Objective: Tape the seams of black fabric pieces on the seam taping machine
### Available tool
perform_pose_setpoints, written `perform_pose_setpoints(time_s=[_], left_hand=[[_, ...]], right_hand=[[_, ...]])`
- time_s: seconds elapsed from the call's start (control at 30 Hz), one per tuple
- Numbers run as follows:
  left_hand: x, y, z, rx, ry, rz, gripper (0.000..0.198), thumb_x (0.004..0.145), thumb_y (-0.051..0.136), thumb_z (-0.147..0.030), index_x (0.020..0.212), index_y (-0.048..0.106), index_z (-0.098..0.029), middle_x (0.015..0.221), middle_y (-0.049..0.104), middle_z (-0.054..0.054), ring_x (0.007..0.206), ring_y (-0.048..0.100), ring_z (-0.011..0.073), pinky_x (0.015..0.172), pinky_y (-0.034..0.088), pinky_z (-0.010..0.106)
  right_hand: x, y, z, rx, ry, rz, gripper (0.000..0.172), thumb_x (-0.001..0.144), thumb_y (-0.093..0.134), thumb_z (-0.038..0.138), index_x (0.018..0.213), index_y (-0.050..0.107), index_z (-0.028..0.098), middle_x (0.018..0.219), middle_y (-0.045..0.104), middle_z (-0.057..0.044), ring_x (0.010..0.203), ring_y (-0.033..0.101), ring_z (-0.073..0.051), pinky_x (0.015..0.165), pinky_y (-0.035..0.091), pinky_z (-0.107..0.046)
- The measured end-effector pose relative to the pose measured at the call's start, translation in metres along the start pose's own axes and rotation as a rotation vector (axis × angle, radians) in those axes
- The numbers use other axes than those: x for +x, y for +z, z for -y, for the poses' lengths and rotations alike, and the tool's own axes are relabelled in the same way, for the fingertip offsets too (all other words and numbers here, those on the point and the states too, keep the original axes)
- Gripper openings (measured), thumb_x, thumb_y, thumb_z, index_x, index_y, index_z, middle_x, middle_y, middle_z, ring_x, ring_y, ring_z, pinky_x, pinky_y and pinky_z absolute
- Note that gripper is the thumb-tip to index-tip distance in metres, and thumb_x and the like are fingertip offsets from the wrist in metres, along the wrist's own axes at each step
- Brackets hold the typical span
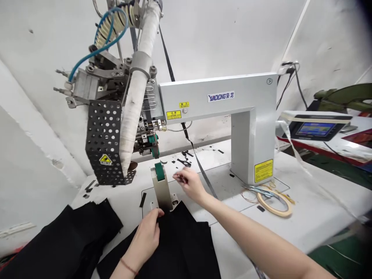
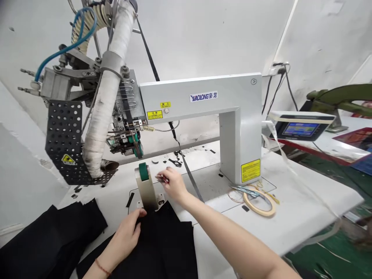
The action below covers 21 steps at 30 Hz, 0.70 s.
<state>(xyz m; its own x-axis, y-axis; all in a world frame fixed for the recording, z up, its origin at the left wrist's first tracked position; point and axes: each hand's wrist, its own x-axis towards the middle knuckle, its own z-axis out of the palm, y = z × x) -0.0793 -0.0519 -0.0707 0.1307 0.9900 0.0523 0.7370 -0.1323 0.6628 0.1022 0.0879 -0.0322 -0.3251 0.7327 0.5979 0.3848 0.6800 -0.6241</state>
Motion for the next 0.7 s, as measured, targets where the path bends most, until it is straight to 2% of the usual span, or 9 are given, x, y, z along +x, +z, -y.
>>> perform_pose_setpoints(time_s=[0.07, 0.13, 0.27, 0.33, 0.4, 0.5, 0.57, 0.63, 0.7], left_hand=[[0.003, 0.001, -0.003, -0.008, -0.046, -0.002, 0.042, 0.078, 0.032, -0.006, 0.115, 0.048, -0.018, 0.112, 0.055, 0.01, 0.111, 0.049, 0.0189, 0.1, 0.034, 0.036], [0.007, 0.0, -0.009, 0.002, -0.138, -0.025, 0.039, 0.081, 0.038, -0.014, 0.117, 0.052, -0.017, 0.11, 0.058, 0.01, 0.109, 0.052, 0.021, 0.099, 0.035, 0.038], [0.015, -0.008, -0.026, -0.007, -0.274, -0.031, 0.027, 0.082, 0.048, -0.04, 0.089, 0.065, -0.02, 0.093, 0.068, 0.006, 0.092, 0.059, 0.0246, 0.085, 0.041, 0.039], [0.017, -0.014, -0.032, -0.049, -0.256, -0.006, 0.024, 0.082, 0.048, -0.039, 0.079, 0.065, -0.022, 0.085, 0.069, 0.002, 0.086, 0.06, 0.0231, 0.08, 0.042, 0.036], [0.019, -0.018, -0.036, -0.114, -0.198, 0.011, 0.021, 0.082, 0.05, -0.036, 0.082, 0.068, -0.024, 0.089, 0.07, 0.0, 0.089, 0.061, 0.0209, 0.082, 0.042, 0.032], [0.022, -0.027, -0.038, -0.213, -0.068, 0.022, 0.02, 0.083, 0.053, -0.036, 0.088, 0.07, -0.027, 0.094, 0.071, -0.002, 0.091, 0.061, 0.0176, 0.084, 0.042, 0.026], [0.027, -0.035, -0.036, -0.243, -0.019, -0.011, 0.022, 0.084, 0.052, -0.039, 0.09, 0.07, -0.027, 0.093, 0.07, -0.002, 0.09, 0.061, 0.0166, 0.083, 0.042, 0.025], [0.034, -0.045, -0.031, -0.186, -0.03, -0.043, 0.023, 0.084, 0.053, -0.04, 0.091, 0.069, -0.025, 0.091, 0.069, 0.0, 0.087, 0.061, 0.0176, 0.081, 0.042, 0.027], [0.042, -0.055, -0.023, -0.071, -0.083, -0.09, 0.025, 0.083, 0.052, -0.041, 0.09, 0.068, -0.023, 0.088, 0.067, 0.002, 0.085, 0.06, 0.0197, 0.08, 0.042, 0.031]], right_hand=[[0.038, 0.001, 0.008, -0.034, -0.112, -0.05, 0.014, 0.082, 0.061, 0.032, 0.082, 0.066, 0.019, 0.078, 0.06, -0.005, 0.071, 0.056, -0.016, 0.066, 0.042, -0.026], [0.071, 0.004, 0.013, -0.125, -0.168, -0.026, 0.012, 0.078, 0.065, 0.03, 0.082, 0.066, 0.019, 0.08, 0.061, -0.005, 0.069, 0.056, -0.015, 0.065, 0.041, -0.024], [0.099, 0.01, 0.014, -0.282, -0.148, 0.026, 0.004, 0.074, 0.065, 0.02, 0.078, 0.067, 0.019, 0.082, 0.062, -0.004, 0.071, 0.057, -0.015, 0.064, 0.039, -0.024], [0.09, 0.008, 0.013, -0.226, -0.133, 0.026, 0.004, 0.076, 0.064, 0.02, 0.076, 0.068, 0.018, 0.081, 0.062, -0.005, 0.071, 0.057, -0.016, 0.064, 0.04, -0.025], [0.069, 0.003, 0.014, -0.018, -0.16, 0.13, 0.009, 0.078, 0.064, 0.026, 0.078, 0.069, 0.018, 0.081, 0.063, -0.005, 0.072, 0.057, -0.015, 0.066, 0.041, -0.025], [0.03, -0.01, 0.014, 0.363, -0.142, 0.618, 0.027, 0.073, 0.07, 0.036, 0.095, 0.069, 0.019, 0.084, 0.065, -0.003, 0.072, 0.056, -0.014, 0.064, 0.041, -0.023], [0.012, -0.019, 0.01, 0.444, 0.006, 0.883, 0.034, 0.068, 0.073, 0.04, 0.094, 0.069, 0.018, 0.074, 0.062, 0.0, 0.064, 0.051, -0.012, 0.058, 0.037, -0.023], [0.004, -0.027, 0.003, 0.422, 0.177, 0.907, 0.029, 0.069, 0.071, 0.041, 0.082, 0.068, 0.016, 0.062, 0.052, 0.003, 0.057, 0.043, -0.01, 0.054, 0.033, -0.023], [0.005, -0.032, -0.002, 0.425, 0.276, 0.794, 0.026, 0.073, 0.067, 0.041, 0.075, 0.065, 0.015, 0.061, 0.047, 0.004, 0.058, 0.038, -0.009, 0.055, 0.031, -0.024]])
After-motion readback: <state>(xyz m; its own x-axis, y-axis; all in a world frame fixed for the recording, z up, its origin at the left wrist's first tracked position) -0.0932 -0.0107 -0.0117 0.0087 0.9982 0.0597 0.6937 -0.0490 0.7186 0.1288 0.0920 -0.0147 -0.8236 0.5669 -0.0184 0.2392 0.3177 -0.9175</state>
